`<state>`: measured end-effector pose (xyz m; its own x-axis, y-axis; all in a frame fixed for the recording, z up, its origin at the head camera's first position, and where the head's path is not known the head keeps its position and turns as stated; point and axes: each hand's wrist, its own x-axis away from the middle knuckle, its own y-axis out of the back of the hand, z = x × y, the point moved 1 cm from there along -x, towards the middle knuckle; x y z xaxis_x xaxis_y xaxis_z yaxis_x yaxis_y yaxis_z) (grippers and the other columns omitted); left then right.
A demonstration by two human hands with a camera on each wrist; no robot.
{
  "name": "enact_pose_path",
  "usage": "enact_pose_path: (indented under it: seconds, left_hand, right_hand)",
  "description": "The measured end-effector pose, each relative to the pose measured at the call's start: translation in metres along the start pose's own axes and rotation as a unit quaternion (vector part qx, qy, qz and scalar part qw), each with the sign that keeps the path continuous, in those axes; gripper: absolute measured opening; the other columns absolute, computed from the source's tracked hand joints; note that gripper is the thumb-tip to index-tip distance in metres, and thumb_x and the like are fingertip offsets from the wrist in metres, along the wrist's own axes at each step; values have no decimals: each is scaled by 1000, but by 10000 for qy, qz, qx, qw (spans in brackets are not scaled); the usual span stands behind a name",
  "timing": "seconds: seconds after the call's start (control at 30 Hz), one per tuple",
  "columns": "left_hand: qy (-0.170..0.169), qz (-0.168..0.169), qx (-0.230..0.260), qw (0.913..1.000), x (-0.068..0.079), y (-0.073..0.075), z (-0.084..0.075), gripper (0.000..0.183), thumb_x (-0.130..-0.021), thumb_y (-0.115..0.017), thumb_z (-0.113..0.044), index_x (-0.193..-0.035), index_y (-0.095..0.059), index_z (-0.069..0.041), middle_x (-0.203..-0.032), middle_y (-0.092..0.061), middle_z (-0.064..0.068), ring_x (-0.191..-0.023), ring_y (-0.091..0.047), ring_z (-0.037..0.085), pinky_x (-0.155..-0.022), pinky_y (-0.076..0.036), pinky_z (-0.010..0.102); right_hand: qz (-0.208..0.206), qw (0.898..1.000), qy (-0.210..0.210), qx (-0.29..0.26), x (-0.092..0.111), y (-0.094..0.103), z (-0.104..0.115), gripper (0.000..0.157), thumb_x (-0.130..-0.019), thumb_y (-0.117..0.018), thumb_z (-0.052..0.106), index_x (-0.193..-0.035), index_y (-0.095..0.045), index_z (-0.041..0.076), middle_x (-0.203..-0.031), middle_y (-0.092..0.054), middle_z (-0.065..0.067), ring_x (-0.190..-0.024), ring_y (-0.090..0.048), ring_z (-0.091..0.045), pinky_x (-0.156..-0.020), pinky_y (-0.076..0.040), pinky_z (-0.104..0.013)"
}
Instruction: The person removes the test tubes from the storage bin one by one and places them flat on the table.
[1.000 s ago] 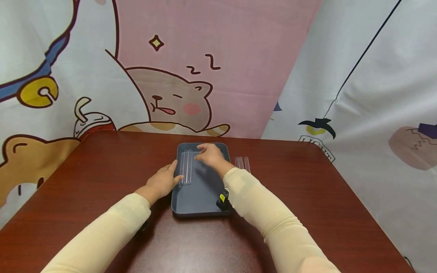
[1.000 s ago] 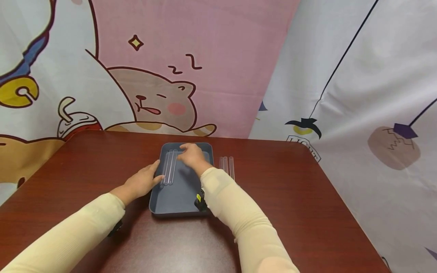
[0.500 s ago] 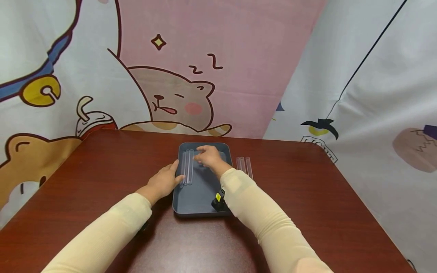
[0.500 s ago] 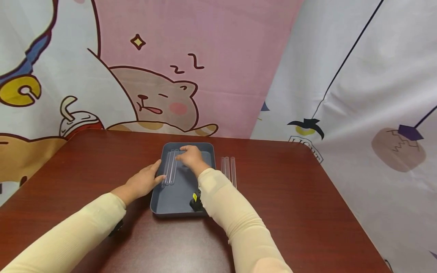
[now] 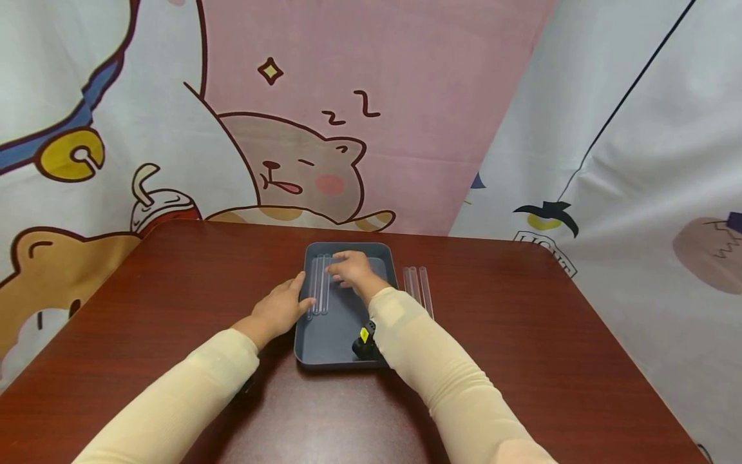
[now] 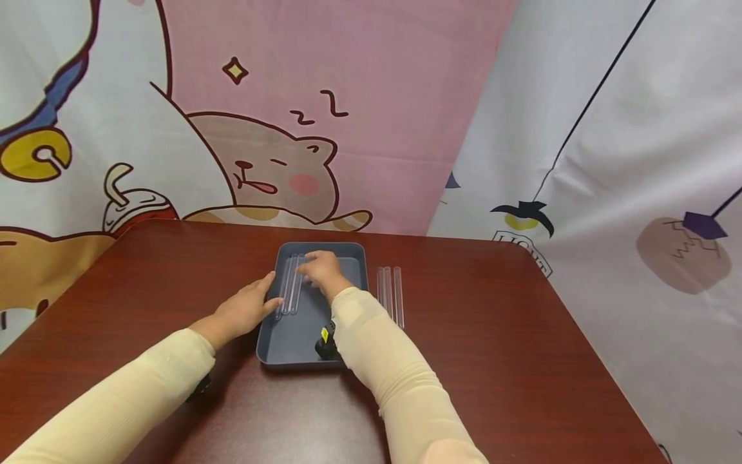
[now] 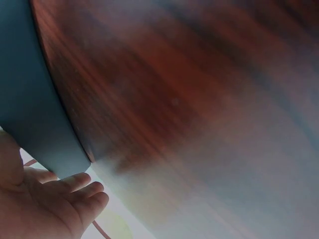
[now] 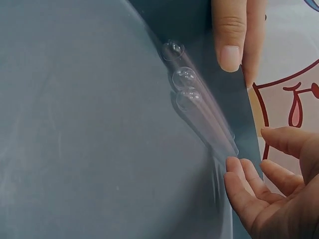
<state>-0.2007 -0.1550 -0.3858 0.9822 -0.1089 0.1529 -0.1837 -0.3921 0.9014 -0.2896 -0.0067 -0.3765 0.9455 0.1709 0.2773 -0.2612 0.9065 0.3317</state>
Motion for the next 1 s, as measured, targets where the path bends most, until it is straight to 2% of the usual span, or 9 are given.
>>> enact_pose_path:
  seconds: [0.5,0.67,0.87,1.0]
  left_hand:
    - [46,21,0,10000,0,0,-1,72,-101,-49,-36,-153,-16,1,-152,-31,25,-139,-32,41,-106,-35,55]
    - [66,29,-7,10000,0,0,-2,73,-101,-49,-37,-153,-15,1,-152,-31,25,-139,-32,40,-107,-34,55]
    - [89,30,1,10000,1,1,-3,72,-101,-49,-37,-153,-16,0,-152,-31,24,-139,-32,40,-107,-34,55]
    - [86,47,-13,10000,1,1,-3,73,-101,-49,-38,-154,-16,0,-152,-31,24,-139,-32,40,-106,-36,55]
  right_hand:
    - [57,9987,-333,-381,-2,-5,-6,43,-89,-67,7,-131,-58,2,-122,-64,-15,-104,-67,-29,-83,-56,-38]
    - [57,9985,-323,-445,-2,-5,-8,43,-90,-66,7,-131,-57,1,-124,-62,-16,-104,-66,-30,-85,-55,-38]
    - [8,9987,-293,-416,-3,-7,-9,43,-90,-66,7,-131,-57,1,-123,-63,-17,-102,-67,-29,-84,-55,-37]
    - [-120,9994,-289,-174,-4,-11,-9,43,-88,-69,7,-129,-59,2,-125,-62,-16,-101,-67,-28,-82,-56,-36]
